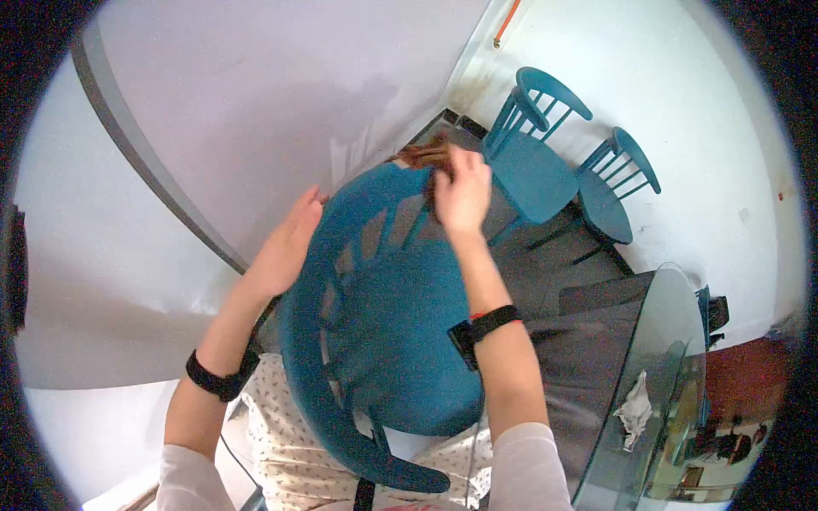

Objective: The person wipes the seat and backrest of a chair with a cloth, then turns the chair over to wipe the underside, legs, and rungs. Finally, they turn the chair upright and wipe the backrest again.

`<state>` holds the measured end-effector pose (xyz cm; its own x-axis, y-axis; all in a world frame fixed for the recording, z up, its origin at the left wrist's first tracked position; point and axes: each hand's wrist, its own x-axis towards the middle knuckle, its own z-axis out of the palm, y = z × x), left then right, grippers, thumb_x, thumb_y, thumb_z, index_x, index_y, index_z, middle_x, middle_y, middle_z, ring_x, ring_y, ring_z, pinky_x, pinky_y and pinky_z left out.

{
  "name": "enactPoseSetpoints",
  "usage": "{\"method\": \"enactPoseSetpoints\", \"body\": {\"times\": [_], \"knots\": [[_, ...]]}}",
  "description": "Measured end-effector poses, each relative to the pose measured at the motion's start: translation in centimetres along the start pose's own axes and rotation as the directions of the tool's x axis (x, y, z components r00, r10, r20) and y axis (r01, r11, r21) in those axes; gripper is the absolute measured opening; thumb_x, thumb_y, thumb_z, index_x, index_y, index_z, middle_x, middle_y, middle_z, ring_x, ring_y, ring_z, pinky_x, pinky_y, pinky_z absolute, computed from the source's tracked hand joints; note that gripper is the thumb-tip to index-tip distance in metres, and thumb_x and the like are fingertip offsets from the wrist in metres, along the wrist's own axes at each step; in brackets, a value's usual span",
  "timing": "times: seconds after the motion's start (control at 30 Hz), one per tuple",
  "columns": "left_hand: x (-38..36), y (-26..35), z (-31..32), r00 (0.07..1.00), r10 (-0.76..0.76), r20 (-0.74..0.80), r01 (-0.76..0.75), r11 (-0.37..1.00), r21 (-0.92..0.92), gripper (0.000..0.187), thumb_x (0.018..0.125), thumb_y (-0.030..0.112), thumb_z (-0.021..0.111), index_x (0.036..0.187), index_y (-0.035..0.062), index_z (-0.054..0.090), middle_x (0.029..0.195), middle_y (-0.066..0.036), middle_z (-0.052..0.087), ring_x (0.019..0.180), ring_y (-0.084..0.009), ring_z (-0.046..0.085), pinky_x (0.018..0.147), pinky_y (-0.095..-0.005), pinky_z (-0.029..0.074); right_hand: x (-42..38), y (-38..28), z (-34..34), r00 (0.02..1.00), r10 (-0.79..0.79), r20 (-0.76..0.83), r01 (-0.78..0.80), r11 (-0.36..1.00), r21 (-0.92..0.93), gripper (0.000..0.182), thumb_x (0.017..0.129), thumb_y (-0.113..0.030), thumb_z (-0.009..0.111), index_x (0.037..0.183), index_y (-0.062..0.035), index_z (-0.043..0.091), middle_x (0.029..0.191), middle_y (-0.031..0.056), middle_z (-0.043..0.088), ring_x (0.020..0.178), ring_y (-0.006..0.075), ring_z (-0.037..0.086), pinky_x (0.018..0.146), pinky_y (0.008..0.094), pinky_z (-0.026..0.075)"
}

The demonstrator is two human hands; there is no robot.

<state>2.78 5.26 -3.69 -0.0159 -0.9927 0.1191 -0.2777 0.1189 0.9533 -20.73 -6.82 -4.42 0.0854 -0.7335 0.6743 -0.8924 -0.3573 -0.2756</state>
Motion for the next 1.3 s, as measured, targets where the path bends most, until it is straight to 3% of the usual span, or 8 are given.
{"method": "enactPoseSetpoints", "body": {"times": [0.13,0.3,0.4,0.53,0.67,0.73,0.93,1.3], "knots": [[-1.6,0.0,-0.9,0.996,-0.053,0.079,0.049,0.998,0.049,0.053,0.096,0.035,0.035,0.128,-0.0061,0.041,0.129,-0.023,0.045,0.124,-0.0323,0.040,0.104,-0.0358,0.028,-0.2,5.2,0.5,0.948,0.242,-0.205,-0.220,0.967,0.125,0.030,0.079,-0.011,0.059,0.108,-0.0051,0.056,0.099,0.0180,0.055,0.094,0.0372,0.051,0.085,0.0436,0.041],[-1.4,-1.0,-0.9,0.998,0.042,0.046,-0.039,0.998,-0.053,0.046,0.096,0.030,0.033,0.126,-0.0034,0.045,0.126,-0.022,0.049,0.121,-0.0324,0.043,0.102,-0.0356,0.030,-1.6,4.5,3.8,0.679,0.646,-0.348,-0.356,0.705,0.614,0.031,0.079,-0.007,0.059,0.108,0.0021,0.053,0.104,0.0185,0.055,0.098,0.0347,0.052,0.089,0.0381,0.040],[-1.4,-0.9,-0.8,0.999,0.044,0.025,-0.041,0.995,-0.085,0.045,0.097,0.028,0.032,0.123,-0.0041,0.047,0.125,-0.022,0.050,0.119,-0.0318,0.045,0.102,-0.0349,0.031,-2.4,0.4,4.2,0.927,0.257,-0.275,-0.160,0.930,0.330,0.034,0.076,-0.004,0.061,0.110,0.0002,0.054,0.104,0.0170,0.055,0.098,0.0336,0.052,0.090,0.0381,0.040],[-2.2,-1.0,-0.3,0.983,0.029,-0.182,-0.053,0.990,-0.128,0.046,0.097,0.029,0.030,0.124,-0.0051,0.044,0.126,-0.021,0.049,0.120,-0.0307,0.044,0.102,-0.0346,0.031,-0.9,-7.6,2.0,0.998,0.023,0.051,-0.038,0.947,0.320,0.032,0.075,-0.015,0.064,0.106,-0.0093,0.060,0.104,0.0126,0.056,0.097,0.0333,0.053,0.088,0.0392,0.041],[-3.1,-1.4,-0.2,0.901,0.030,-0.432,-0.116,0.978,-0.174,0.049,0.098,0.034,0.027,0.129,-0.0023,0.038,0.127,-0.017,0.046,0.119,-0.0278,0.043,0.100,-0.0357,0.032,-1.0,-11.4,-1.1,0.922,-0.156,0.354,0.039,0.949,0.314,0.027,0.073,-0.020,0.063,0.099,-0.0115,0.064,0.106,0.0088,0.058,0.094,0.0334,0.054,0.084,0.0403,0.044],[-3.6,-1.4,-1.7,0.904,-0.035,-0.427,-0.144,0.914,-0.380,0.051,0.097,0.038,0.026,0.131,0.0011,0.034,0.127,-0.012,0.044,0.116,-0.0240,0.043,0.096,-0.0360,0.033,-1.7,-13.0,-2.3,0.900,-0.213,0.381,0.058,0.924,0.379,0.028,0.071,-0.020,0.063,0.097,-0.0111,0.064,0.106,0.0075,0.058,0.093,0.0334,0.054,0.081,0.0408,0.045],[-4.5,0.2,-6.5,0.852,0.007,-0.523,-0.181,0.942,-0.283,0.054,0.097,0.046,0.023,0.129,0.0056,0.038,0.127,-0.011,0.046,0.115,-0.0226,0.045,0.094,-0.0359,0.036,-7.7,-17.9,-7.7,0.805,-0.435,0.403,0.224,0.852,0.473,0.028,0.067,-0.022,0.064,0.093,-0.0117,0.062,0.105,0.0045,0.057,0.088,0.0297,0.053,0.075,0.0385,0.048],[-5.5,2.4,-5.1,0.942,0.056,-0.330,-0.124,0.974,-0.190,0.051,0.096,0.045,0.026,0.121,0.0052,0.045,0.123,-0.010,0.049,0.111,-0.0216,0.047,0.091,-0.0353,0.038,-15.3,-16.5,-16.8,0.540,-0.740,0.401,0.264,0.601,0.754,0.036,0.052,-0.017,0.073,0.086,-0.0157,0.062,0.101,-0.0019,0.054,0.078,0.0215,0.050,0.064,0.0315,0.048]]}}
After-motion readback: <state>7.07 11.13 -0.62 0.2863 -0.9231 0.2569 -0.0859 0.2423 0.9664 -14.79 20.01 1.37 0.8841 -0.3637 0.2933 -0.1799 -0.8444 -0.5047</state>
